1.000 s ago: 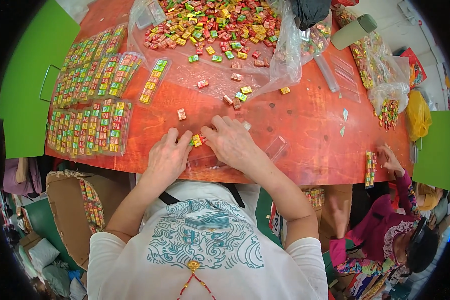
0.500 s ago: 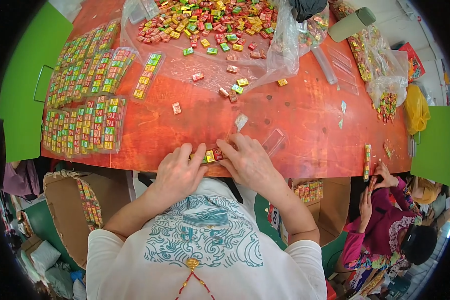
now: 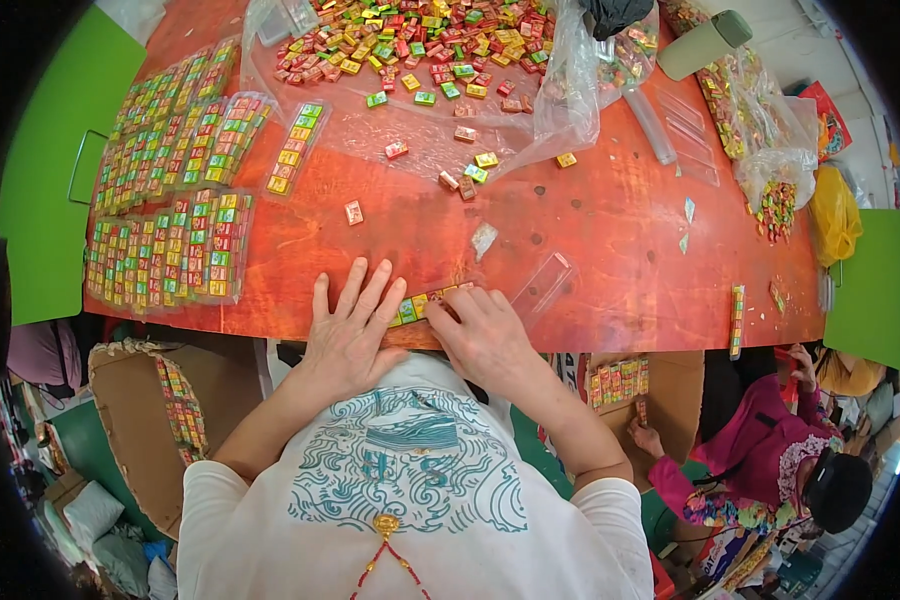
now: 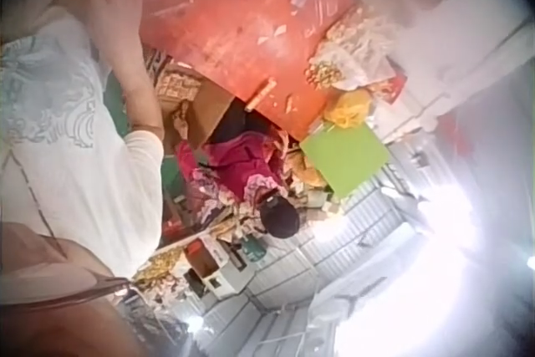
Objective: Packaging small colourful items into clear plastic trays at a workshop table.
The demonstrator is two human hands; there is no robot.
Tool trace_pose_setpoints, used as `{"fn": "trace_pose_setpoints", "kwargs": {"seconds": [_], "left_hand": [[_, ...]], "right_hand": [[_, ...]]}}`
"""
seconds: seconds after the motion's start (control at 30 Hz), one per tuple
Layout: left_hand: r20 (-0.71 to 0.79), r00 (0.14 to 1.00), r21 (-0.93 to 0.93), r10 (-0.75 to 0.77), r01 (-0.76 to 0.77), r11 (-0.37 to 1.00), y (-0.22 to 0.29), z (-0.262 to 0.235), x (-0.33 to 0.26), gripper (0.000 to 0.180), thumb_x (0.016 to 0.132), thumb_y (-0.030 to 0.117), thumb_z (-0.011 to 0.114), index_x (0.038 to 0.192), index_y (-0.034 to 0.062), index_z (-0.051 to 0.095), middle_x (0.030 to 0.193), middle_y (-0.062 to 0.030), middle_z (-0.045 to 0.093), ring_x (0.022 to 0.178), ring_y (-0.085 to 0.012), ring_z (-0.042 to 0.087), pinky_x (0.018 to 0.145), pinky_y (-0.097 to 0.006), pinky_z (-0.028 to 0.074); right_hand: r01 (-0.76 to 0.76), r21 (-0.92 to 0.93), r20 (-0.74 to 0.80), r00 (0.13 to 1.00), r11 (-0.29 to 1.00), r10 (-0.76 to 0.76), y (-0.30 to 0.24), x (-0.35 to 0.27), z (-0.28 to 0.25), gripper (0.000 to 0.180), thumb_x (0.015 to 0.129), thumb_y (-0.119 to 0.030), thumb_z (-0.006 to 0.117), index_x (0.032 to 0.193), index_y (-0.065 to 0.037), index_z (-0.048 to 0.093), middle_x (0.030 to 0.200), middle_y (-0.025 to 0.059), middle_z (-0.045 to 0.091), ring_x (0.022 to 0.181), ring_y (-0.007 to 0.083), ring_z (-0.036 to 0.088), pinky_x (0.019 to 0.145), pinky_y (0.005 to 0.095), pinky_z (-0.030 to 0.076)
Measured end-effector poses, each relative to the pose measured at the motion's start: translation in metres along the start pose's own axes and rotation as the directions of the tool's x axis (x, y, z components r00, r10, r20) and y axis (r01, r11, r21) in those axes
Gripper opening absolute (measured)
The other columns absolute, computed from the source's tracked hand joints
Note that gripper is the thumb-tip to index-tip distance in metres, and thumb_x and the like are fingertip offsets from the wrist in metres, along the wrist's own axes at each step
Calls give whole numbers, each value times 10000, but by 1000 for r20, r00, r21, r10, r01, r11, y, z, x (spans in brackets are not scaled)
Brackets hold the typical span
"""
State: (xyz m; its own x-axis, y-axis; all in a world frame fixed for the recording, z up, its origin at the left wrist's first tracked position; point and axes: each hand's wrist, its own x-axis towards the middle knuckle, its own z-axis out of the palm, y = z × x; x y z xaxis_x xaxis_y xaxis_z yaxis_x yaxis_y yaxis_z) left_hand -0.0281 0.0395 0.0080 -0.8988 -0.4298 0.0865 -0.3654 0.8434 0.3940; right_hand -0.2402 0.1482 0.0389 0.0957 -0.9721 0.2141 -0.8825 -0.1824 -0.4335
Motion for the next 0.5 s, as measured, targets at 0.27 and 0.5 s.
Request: {"fn": "trace_pose_setpoints", "kwargs": {"seconds": [0.27, 0.5], "left_hand": [[-17, 991, 10, -130, 130, 991, 0, 2, 5, 893, 874, 443, 676, 1574, 23, 315, 1652, -200, 257, 1538, -418, 186, 1129, -742, 92], [-31, 976, -33, -217, 216, 976, 21, 12, 16, 932, 890, 438, 666, 1587, -15, 244, 1658, -274, 158, 1543, -462, 113, 1129, -751, 50]], "right_hand": [[-25, -68, -29, 999, 997, 23, 1, 2, 8, 306, 850, -84, 729, 1150, -90, 671, 1057, 83, 584, 921, 270, 584, 773, 386, 445], [-35, -76, -51, 998, 997, 31, 0, 2, 11, 308, 851, -91, 728, 1154, -95, 671, 1046, 84, 576, 921, 266, 578, 774, 386, 436]]}}
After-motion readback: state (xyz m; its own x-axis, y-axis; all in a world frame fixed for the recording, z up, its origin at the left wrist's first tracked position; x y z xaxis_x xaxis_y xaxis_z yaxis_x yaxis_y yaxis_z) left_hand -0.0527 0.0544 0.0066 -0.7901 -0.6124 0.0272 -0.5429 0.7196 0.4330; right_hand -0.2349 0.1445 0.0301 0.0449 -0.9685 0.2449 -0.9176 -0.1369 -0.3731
